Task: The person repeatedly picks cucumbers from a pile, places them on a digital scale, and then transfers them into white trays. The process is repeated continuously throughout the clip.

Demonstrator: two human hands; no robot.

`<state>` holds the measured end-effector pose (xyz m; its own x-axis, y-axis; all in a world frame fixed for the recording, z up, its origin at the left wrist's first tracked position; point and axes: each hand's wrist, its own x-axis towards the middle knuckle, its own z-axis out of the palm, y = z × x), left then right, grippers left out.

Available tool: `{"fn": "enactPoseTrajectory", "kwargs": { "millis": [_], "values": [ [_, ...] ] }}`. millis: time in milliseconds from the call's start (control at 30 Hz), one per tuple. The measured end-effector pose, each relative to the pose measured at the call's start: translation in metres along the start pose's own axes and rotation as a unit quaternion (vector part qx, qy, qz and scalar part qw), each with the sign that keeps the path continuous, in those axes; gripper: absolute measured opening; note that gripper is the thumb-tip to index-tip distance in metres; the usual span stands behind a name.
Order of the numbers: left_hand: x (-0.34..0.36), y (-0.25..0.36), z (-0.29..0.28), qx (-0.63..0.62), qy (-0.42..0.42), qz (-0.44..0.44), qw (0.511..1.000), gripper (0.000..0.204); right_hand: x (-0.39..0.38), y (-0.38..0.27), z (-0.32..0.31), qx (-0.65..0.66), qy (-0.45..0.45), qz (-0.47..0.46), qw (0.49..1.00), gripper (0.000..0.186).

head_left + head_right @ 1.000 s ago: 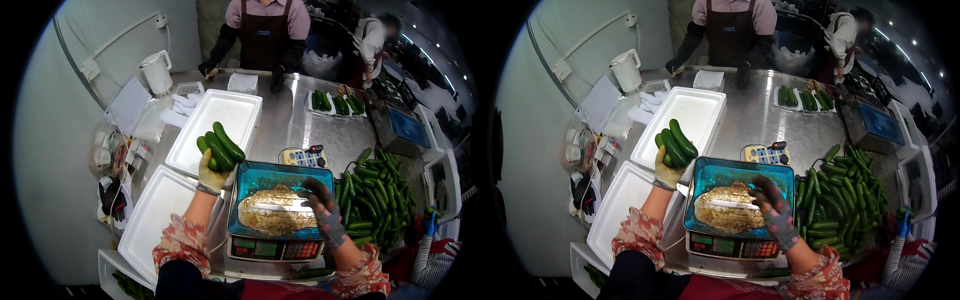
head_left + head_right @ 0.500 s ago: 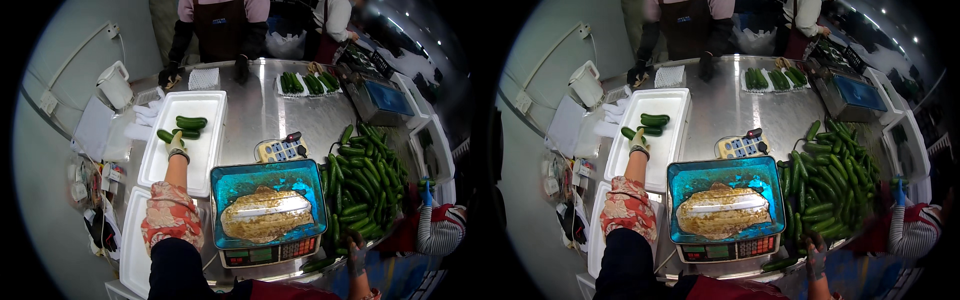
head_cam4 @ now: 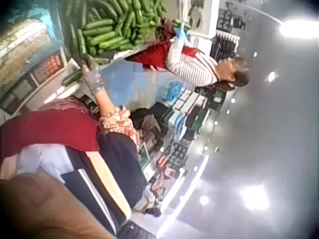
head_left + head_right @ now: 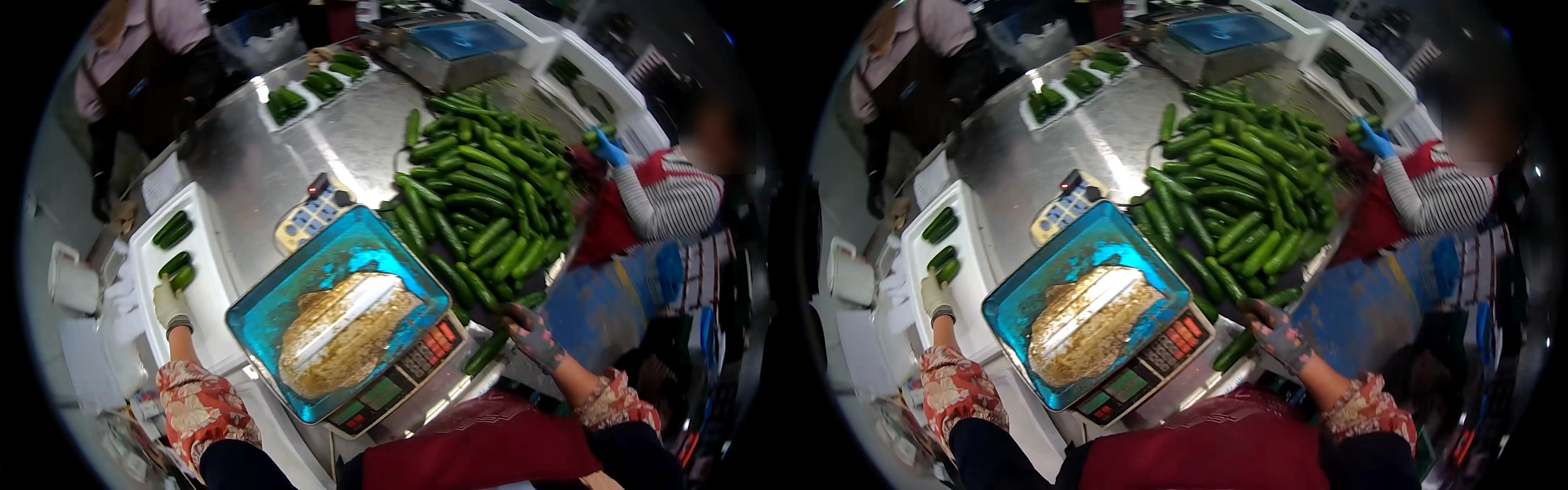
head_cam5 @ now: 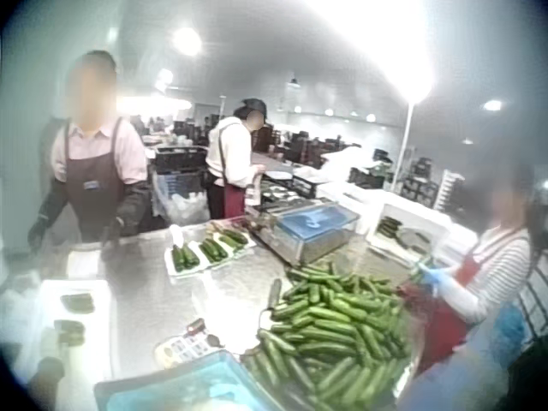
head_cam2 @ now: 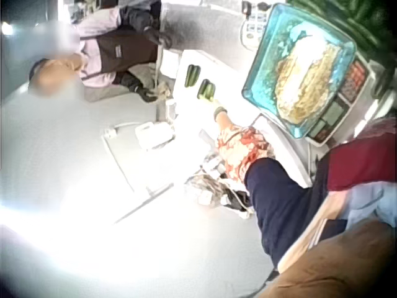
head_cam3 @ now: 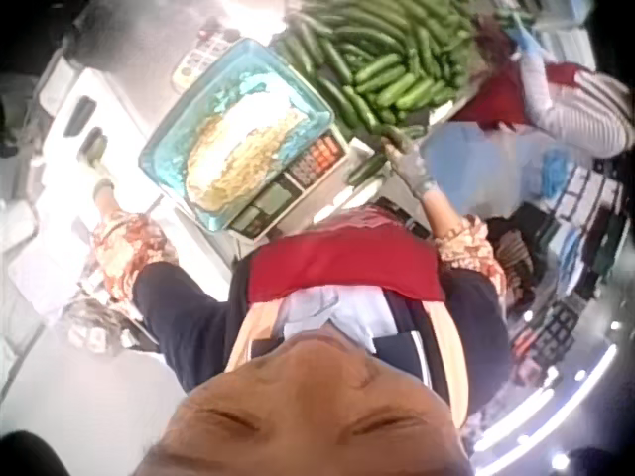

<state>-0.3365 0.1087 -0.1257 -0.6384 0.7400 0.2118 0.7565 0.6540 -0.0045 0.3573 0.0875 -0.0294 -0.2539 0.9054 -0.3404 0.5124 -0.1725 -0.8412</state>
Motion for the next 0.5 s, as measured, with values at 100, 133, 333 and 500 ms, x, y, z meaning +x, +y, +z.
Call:
{"fn": "enactPoseTrajectory", "kwargs": {
  "millis": [100,133,333,500],
  "values": [
    [0.005,0.02,0.012,-0.244,0.006,-0.091,0.966,0.055,-0.009,0.025,-0.005,0.038,0.031,0.018,0.999,0.038],
    [0.006,0.021,0.018,-0.315,0.017,-0.068,0.946,0.056,-0.011,0.032,-0.007,0.063,0.034,0.002,0.997,0.037],
    [-0.014,0.024,0.003,-0.419,0.06,0.063,0.904,0.062,0.007,0.042,-0.022,0.07,0.045,0.014,0.996,0.032],
    [-0.092,0.082,-0.102,-0.492,0.038,0.057,0.868,0.055,0.024,0.049,-0.026,-0.153,-0.105,-0.111,0.976,0.039]
  ]
}}
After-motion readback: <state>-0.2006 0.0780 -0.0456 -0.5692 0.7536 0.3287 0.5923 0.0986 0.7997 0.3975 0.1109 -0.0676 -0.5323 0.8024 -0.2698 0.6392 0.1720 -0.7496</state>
